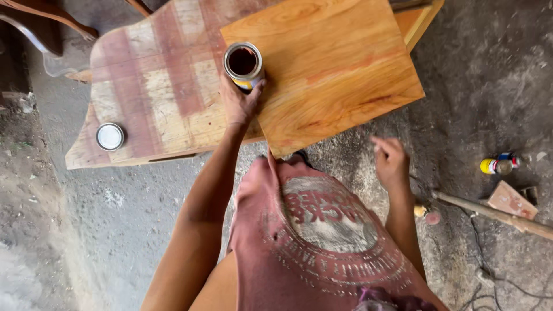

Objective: The person holds an open can of dark wood stain in one hand and uses a small brush to spread stain across a wooden board resting on the workbench, brushing the surface and edges, repositioning the board, and continuing to coat the wood.

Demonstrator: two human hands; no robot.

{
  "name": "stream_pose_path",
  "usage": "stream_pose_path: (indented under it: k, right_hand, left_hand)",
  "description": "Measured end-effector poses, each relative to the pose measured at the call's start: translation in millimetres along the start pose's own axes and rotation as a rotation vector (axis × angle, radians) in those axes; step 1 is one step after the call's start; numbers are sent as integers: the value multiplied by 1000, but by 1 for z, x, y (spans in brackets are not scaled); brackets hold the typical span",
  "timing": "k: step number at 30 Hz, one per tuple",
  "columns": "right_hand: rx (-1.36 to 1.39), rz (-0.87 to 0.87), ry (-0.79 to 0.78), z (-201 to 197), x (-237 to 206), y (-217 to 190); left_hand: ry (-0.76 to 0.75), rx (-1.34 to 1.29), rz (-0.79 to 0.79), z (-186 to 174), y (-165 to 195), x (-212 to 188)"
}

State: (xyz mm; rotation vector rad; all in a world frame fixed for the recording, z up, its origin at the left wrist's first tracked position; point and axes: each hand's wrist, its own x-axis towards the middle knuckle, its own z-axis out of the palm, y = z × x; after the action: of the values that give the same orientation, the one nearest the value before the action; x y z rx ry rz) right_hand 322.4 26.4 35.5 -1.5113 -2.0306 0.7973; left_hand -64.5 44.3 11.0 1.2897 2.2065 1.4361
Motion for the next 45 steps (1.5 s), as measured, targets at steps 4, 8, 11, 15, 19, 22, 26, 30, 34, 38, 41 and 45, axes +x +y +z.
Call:
stream_pose_path:
  k: [4, 8, 11, 15, 19, 22, 26, 30, 34, 38, 41, 45]
  right_hand:
    - [-22, 49, -44, 0, -40, -3]
    - [-133, -40, -21, 4, -59, -12]
    - [-104, 64, 0, 15, -70, -16]
    - [-146, 73, -84, 28, -95, -19]
    - [-312, -69, -182, 37, -91, -35]
    - [-340, -10, -325, 37, -65, -71]
    - [-473, 38, -443, 48, -29, -136]
    - [-419, -324, -348, 63, -7, -191]
    - [-518, -444, -303, 67, -5, -227]
    - [-663, -620, -193, 66, -7, -247]
    - [-724, -676, -170, 61, -8, -253]
    - [-788, -710, -106, 58, -10, -255]
  left_hand:
    - [3, -65, -29, -7, -15, -8]
    - [95, -151, -103, -35, -44, -24]
    - [170, 5, -152, -71, -76, -40]
    - [30, 117, -97, -133, -115, -74]
    - [-21, -19, -92, -158, -129, -94]
    - [1, -121, -103, -152, -128, -93]
    - [39, -371, -242, -133, -127, -78]
    - [95, -56, -42, -129, -119, -75]
    - [-53, -86, 101, -135, -92, -99]
    - [-146, -67, 158, -141, -65, -129]
    - [-135, -37, 174, -141, -56, -132]
    - [-136, -4, 217, -142, -52, -126]
